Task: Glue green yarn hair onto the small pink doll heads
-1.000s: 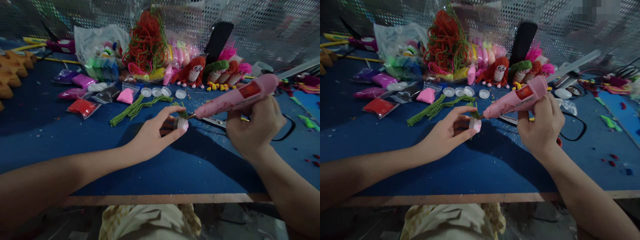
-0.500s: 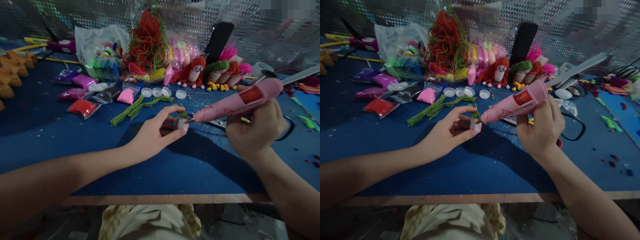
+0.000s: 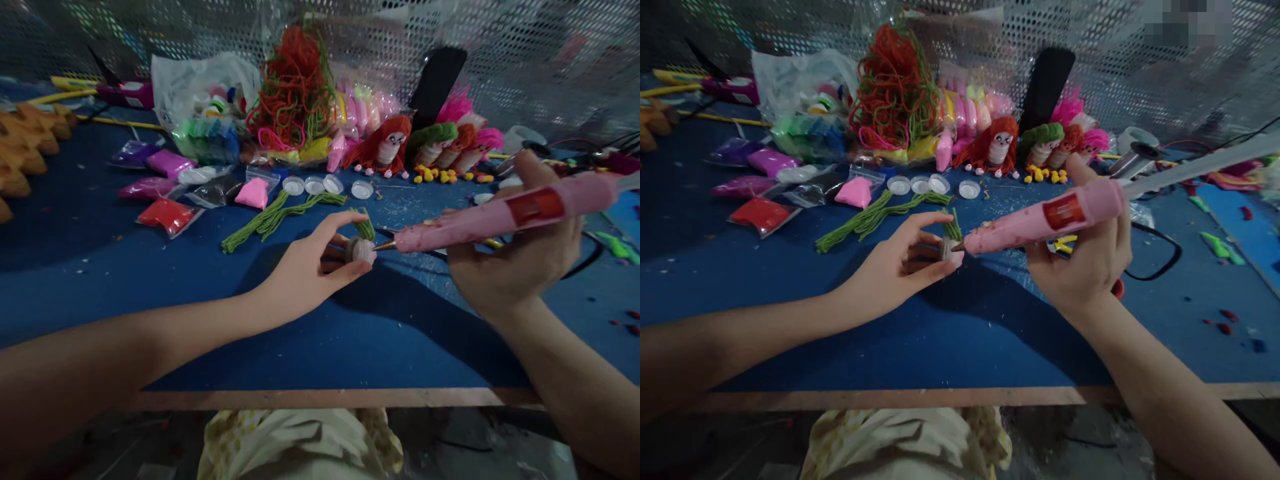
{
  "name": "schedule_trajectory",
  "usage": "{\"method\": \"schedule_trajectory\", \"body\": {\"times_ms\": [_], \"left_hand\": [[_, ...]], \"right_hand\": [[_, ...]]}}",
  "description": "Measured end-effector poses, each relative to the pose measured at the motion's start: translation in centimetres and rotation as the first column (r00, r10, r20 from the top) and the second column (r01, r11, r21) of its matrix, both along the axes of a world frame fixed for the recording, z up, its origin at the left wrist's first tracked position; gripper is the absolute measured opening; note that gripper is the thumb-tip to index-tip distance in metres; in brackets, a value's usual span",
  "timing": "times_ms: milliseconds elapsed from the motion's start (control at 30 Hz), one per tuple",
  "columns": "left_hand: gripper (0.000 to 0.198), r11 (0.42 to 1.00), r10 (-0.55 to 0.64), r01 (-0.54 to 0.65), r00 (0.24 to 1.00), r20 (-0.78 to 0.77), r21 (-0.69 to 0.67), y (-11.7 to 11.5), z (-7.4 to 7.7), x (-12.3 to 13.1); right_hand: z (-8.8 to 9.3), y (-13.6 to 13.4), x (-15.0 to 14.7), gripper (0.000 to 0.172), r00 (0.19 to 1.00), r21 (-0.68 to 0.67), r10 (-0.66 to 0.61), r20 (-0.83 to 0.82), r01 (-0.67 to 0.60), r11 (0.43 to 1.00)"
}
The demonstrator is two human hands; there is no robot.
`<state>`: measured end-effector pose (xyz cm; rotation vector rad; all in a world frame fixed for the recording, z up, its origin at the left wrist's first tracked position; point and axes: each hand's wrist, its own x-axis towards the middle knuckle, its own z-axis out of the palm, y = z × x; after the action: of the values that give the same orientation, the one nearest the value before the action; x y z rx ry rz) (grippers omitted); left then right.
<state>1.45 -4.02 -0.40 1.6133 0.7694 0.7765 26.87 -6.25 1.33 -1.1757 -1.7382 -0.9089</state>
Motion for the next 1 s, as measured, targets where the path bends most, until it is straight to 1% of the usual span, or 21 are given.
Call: {"method": "schedule_trajectory", "body": {"times_ms": [67, 100, 167, 200, 267, 300, 367, 400, 467, 533, 567, 633, 767, 867, 933, 1000], "left_hand": [[0.066, 1.0, 0.022, -0.022, 1.0, 0.002, -0.01, -0.1, 0.1, 0.0], [0.073, 0.999, 0.038, -0.037, 0.999, 0.006, -0.02, -0.2, 0.1, 0.1], [0.085, 0.996, 0.07, -0.069, 0.997, 0.023, -0.048, -0.2, 0.0, 0.1], [0.088, 0.995, 0.081, -0.078, 0.996, 0.033, -0.065, -0.1, -0.1, 0.1], [0.086, 0.993, 0.089, -0.084, 0.994, 0.064, -0.085, 0.1, -0.6, 0.2], [0.081, 0.993, 0.091, -0.084, 0.992, 0.082, -0.083, 0.2, -0.8, 0.2], [0.072, 0.995, 0.091, -0.085, 0.989, 0.119, -0.055, 0.5, -1.3, 0.1], [0.069, 0.995, 0.092, -0.087, 0.987, 0.13, -0.044, 0.6, -1.4, 0.1], [0.063, 0.996, 0.091, -0.088, 0.985, 0.144, -0.03, 0.7, -1.5, 0.1], [0.057, 0.997, 0.08, -0.078, 0.982, 0.169, -0.021, 0.7, -1.4, 0.1], [0.054, 0.998, 0.069, -0.068, 0.98, 0.189, -0.012, 0.7, -1.3, 0.2], [0.048, 0.999, 0.049, -0.051, 0.975, 0.216, 0.003, 0.6, -1.0, 0.3], [0.039, 0.998, 0.038, -0.047, 0.974, 0.224, 0.036, 0.4, -0.5, 0.3], [0.04, 0.992, 0.034, -0.06, 0.973, 0.23, 0.107, 0.3, -0.5, 0.1], [0.04, 0.988, 0.037, -0.067, 0.977, 0.209, 0.141, 0.3, -0.6, -0.1], [0.04, 0.986, 0.033, -0.066, 0.978, 0.205, 0.156, 0.3, -0.6, -0.2]], "right_hand": [[0.0, 0.3, 0.3, 0.071, 0.996, -0.057, 0.041, -0.083, -0.046, 0.997], [0.0, 0.6, 0.5, 0.072, 0.99, -0.093, 0.037, -0.135, -0.05, 0.994], [0.0, 1.3, 1.1, 0.068, 0.97, -0.171, -0.028, -0.243, -0.015, 0.985], [0.0, 1.7, 1.5, 0.061, 0.954, -0.21, -0.078, -0.289, 0.017, 0.978], [0.1, 2.5, 2.2, 0.043, 0.913, -0.311, -0.195, -0.358, 0.08, 0.947], [0.2, 2.9, 2.5, 0.034, 0.891, -0.373, -0.242, -0.383, 0.09, 0.923], [0.5, 3.5, 3.0, 0.02, 0.861, -0.508, -0.323, -0.393, 0.09, 0.857], [0.6, 3.7, 3.1, 0.02, 0.856, -0.572, -0.361, -0.371, 0.096, 0.815], [0.9, 3.9, 3.3, 0.031, 0.857, -0.684, -0.431, -0.282, 0.135, 0.717], [0.9, 4.2, 3.5, 0.04, 0.865, -0.767, -0.472, -0.167, 0.187, 0.614], [0.8, 4.3, 3.7, 0.041, 0.87, -0.795, -0.48, -0.113, 0.211, 0.569], [0.5, 4.5, 4.0, 0.037, 0.875, -0.823, -0.483, -0.01, 0.267, 0.502], [0.2, 4.8, 4.3, 0.019, 0.866, -0.839, -0.48, 0.141, 0.362, 0.406], [0.3, 4.8, 4.3, 0.022, 0.849, -0.84, -0.489, 0.201, 0.406, 0.359], [0.3, 4.8, 4.3, 0.025, 0.842, -0.839, -0.493, 0.22, 0.421, 0.344], [0.1, 4.8, 4.5, 0.027, 0.848, -0.841, -0.483, 0.218, 0.414, 0.348]]}}
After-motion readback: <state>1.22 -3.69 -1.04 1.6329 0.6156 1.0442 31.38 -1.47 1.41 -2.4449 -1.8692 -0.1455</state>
